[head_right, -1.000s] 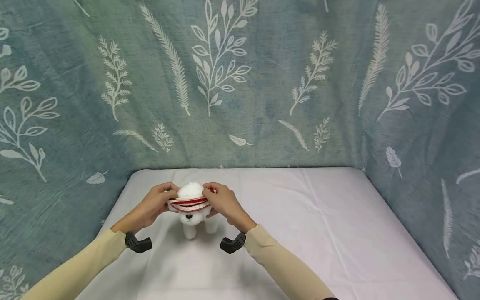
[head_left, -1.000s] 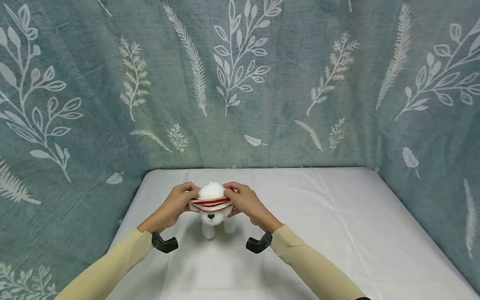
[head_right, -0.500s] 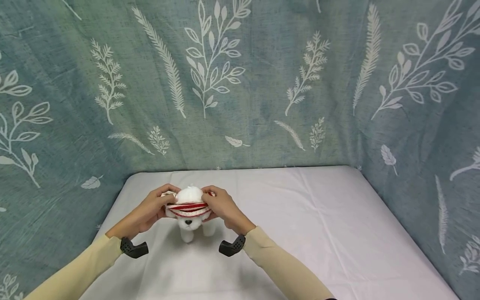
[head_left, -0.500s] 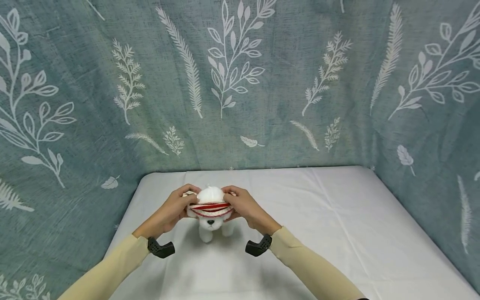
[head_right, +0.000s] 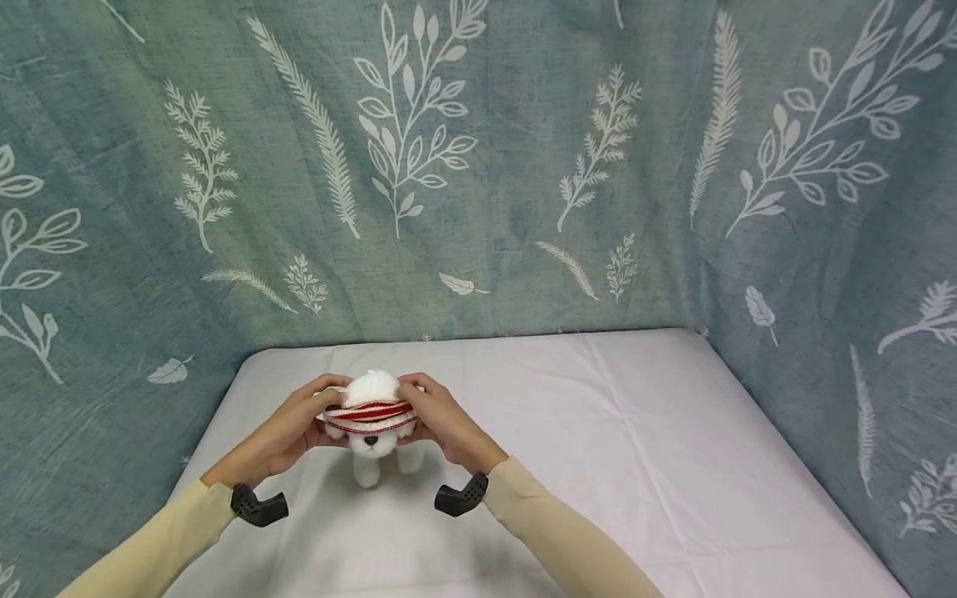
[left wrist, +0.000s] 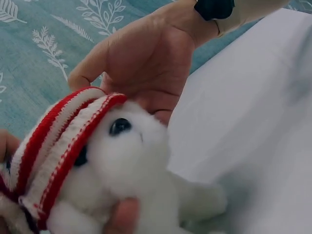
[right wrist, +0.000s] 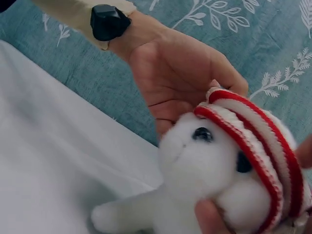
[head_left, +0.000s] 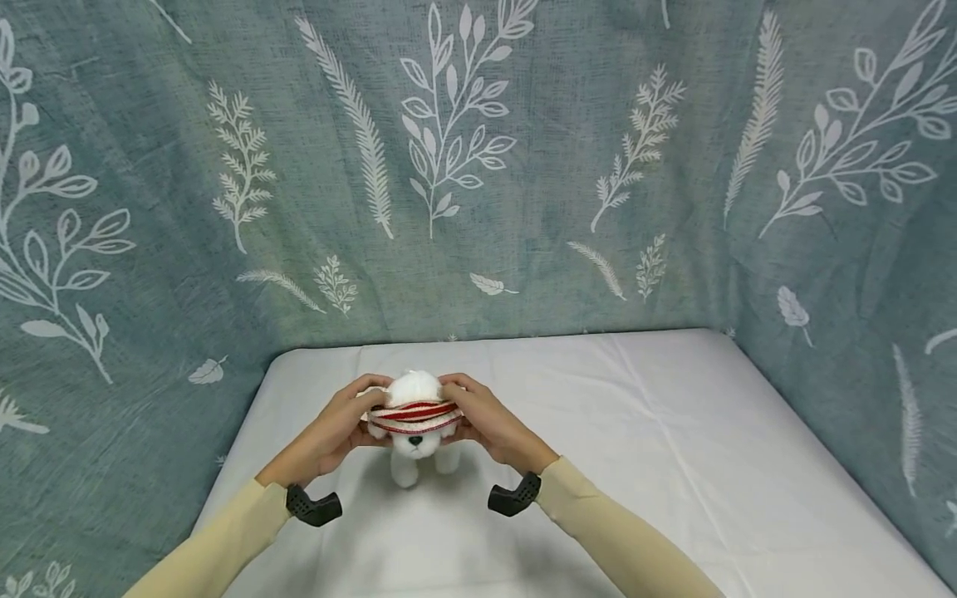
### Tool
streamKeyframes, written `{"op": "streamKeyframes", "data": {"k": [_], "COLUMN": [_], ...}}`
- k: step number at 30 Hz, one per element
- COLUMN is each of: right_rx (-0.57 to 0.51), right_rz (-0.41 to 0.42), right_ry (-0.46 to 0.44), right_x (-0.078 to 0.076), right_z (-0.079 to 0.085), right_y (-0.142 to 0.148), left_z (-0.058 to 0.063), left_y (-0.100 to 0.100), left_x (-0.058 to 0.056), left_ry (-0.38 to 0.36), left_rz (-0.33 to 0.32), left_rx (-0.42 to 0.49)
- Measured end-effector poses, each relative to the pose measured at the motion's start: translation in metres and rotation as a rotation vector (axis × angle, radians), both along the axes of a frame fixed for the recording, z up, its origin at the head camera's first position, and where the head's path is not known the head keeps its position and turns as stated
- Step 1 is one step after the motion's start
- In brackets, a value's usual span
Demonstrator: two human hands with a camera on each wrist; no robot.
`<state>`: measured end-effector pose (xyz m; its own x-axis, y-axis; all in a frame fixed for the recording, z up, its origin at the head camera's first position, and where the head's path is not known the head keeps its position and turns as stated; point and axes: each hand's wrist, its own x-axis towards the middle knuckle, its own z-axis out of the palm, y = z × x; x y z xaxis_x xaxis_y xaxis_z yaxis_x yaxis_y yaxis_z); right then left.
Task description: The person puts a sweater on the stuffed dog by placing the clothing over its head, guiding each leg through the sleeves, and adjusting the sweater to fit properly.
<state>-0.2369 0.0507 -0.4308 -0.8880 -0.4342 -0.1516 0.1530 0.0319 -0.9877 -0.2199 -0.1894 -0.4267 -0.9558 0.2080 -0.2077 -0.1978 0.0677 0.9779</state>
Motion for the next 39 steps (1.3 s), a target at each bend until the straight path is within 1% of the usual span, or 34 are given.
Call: {"op": "streamKeyframes", "data": {"k": [3,5,11,14,17,20,23,26,29,31,34,36,39], "right_rx": [-0.021,-0.031,-0.045,-0.035,-0.018,-0.007,-0.009,-0.015,-0.014,-0.018,-0.049,-0.079,-0.117], "right_rz": [0.045,0.054,0.014,-0.013,-0.04,-0.073,-0.088,-0.089,-0.099,-0.109,-0.11,-0.095,-0.047], "right_ry": [-0.034,-0.045,-0.052,-0.039,-0.029,-0.022,-0.013,-0.011,-0.018,-0.03,-0.061,-0.078,-0.107], "right_x": [0.0,0.0,0.0,0.0,0.001,0.0,-0.001,-0.001,-0.001,-0.001,-0.002,-0.003,-0.004], "right_z": [0.001,0.001,0.001,0.0,-0.001,-0.002,-0.005,-0.007,-0.008,-0.009,-0.012,-0.013,-0.014], "right_y": [0.0,-0.001,-0.001,-0.002,-0.002,0.0,0.002,0.002,0.002,0.002,0.003,0.005,0.008], "left_z": [0.002,0.003,0.003,0.001,-0.002,-0.006,-0.009,-0.011,-0.014,-0.015,-0.016,-0.017,-0.016], "left_y": [0.0,0.001,0.005,0.008,0.012,0.013,0.014,0.014,0.015,0.015,0.014,0.012,0.007], "left_x": [0.001,0.001,0.002,0.002,0.002,0.001,0.001,0.001,0.002,0.003,0.004,0.004,0.004], "left_ry": [-0.013,-0.01,0.008,0.019,0.024,0.015,0.0,-0.008,-0.009,-0.012,-0.024,-0.037,-0.061], "left_rz": [-0.048,-0.063,-0.068,-0.034,0.018,0.075,0.121,0.149,0.162,0.156,0.124,0.092,0.052], "left_rx": [-0.002,-0.002,0.029,0.034,0.042,0.078,0.124,0.15,0.164,0.176,0.21,0.237,0.255]}}
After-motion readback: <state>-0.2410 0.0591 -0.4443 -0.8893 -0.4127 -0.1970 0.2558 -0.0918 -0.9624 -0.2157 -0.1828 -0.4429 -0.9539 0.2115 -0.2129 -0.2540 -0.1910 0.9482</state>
